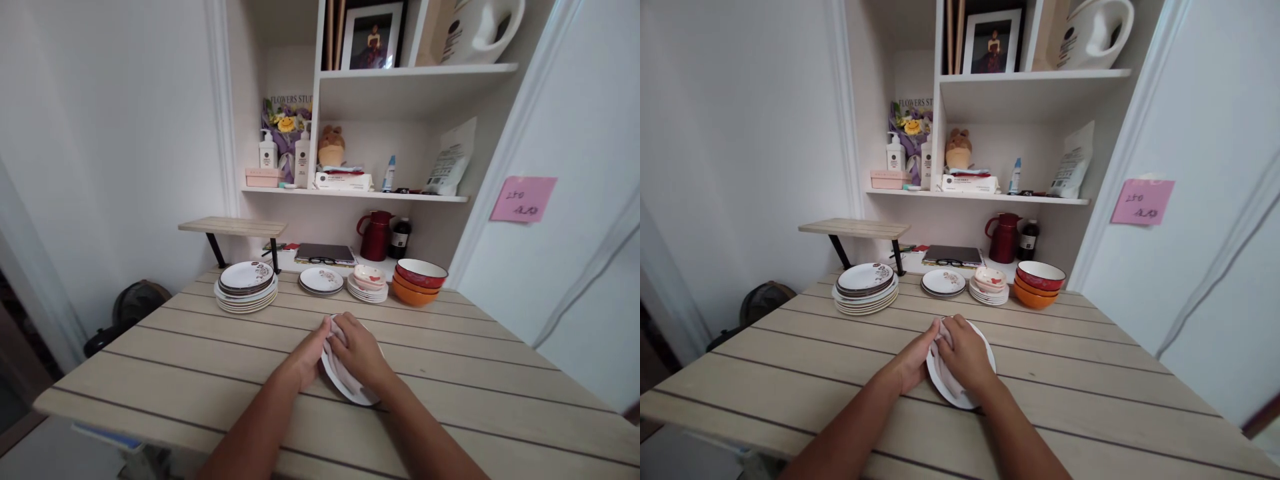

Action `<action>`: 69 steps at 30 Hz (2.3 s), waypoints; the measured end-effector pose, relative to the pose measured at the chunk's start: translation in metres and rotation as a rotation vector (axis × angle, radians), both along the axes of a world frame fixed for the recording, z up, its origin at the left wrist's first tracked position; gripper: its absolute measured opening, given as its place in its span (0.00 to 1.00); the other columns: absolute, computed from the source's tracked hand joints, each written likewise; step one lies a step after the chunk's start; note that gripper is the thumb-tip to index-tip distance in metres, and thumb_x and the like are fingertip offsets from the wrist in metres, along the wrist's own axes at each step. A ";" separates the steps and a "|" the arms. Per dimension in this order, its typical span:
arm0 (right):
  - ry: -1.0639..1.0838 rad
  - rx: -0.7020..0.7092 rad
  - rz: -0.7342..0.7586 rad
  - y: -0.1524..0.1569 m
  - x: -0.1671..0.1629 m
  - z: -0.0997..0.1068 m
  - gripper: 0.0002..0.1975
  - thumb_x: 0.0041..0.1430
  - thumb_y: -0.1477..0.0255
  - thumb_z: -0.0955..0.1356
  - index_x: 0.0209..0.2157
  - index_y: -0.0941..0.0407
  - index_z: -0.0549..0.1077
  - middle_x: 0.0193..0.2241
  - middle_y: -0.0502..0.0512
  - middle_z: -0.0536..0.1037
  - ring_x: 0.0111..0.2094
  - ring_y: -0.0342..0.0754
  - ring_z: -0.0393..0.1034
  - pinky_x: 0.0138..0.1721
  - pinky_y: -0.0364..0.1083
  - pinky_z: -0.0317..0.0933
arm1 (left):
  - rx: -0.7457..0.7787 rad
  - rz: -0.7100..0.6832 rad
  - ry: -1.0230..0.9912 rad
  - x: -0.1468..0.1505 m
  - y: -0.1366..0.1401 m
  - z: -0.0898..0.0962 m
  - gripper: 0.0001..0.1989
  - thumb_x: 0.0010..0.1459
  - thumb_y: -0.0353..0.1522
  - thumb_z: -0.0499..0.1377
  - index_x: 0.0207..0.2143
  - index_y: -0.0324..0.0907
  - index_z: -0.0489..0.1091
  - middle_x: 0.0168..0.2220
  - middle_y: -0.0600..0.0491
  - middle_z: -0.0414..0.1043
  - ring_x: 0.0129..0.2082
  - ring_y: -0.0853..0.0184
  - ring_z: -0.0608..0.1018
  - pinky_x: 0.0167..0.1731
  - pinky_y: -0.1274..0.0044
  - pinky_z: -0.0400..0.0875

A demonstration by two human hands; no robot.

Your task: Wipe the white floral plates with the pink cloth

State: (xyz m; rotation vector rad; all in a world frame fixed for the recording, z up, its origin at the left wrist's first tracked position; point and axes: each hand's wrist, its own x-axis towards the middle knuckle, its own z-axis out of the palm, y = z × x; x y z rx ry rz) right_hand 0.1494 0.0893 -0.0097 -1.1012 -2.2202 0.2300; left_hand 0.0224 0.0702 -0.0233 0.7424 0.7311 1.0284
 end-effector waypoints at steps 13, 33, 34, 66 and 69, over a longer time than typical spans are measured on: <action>-0.119 -0.146 -0.202 0.011 0.023 0.000 0.07 0.59 0.69 0.61 0.33 0.55 0.70 0.35 0.56 0.76 0.34 0.48 0.67 0.32 0.43 0.50 | 0.071 0.004 0.067 0.005 0.000 -0.004 0.28 0.57 0.51 0.54 0.48 0.38 0.71 0.45 0.45 0.77 0.45 0.61 0.77 0.48 0.73 0.66; -0.134 -0.231 -0.305 0.018 0.024 -0.002 0.12 0.61 0.65 0.59 0.37 0.56 0.71 0.37 0.59 0.76 0.36 0.49 0.68 0.34 0.44 0.50 | 0.113 0.024 0.192 0.005 -0.001 -0.004 0.28 0.51 0.49 0.61 0.48 0.39 0.71 0.43 0.46 0.77 0.41 0.61 0.77 0.43 0.74 0.66; -0.140 -0.239 -0.288 0.017 0.024 -0.001 0.12 0.61 0.65 0.59 0.36 0.55 0.71 0.37 0.58 0.77 0.36 0.48 0.68 0.34 0.44 0.50 | 0.117 0.025 0.202 0.005 -0.001 -0.003 0.28 0.51 0.49 0.61 0.47 0.39 0.71 0.43 0.46 0.77 0.42 0.61 0.77 0.43 0.74 0.66; -0.191 -0.169 -0.199 0.012 0.016 -0.002 0.06 0.59 0.69 0.60 0.37 0.53 0.66 0.32 0.53 0.76 0.33 0.48 0.68 0.30 0.43 0.48 | 0.099 0.078 0.184 0.007 -0.003 0.001 0.25 0.55 0.47 0.59 0.49 0.40 0.70 0.41 0.46 0.78 0.43 0.60 0.77 0.46 0.71 0.66; -0.104 -0.089 -0.060 0.015 0.013 -0.003 0.06 0.58 0.73 0.60 0.37 0.54 0.65 0.37 0.54 0.74 0.39 0.48 0.67 0.37 0.43 0.54 | 0.123 0.090 0.130 0.006 -0.001 -0.002 0.25 0.54 0.45 0.60 0.50 0.41 0.69 0.44 0.46 0.77 0.45 0.61 0.76 0.49 0.72 0.65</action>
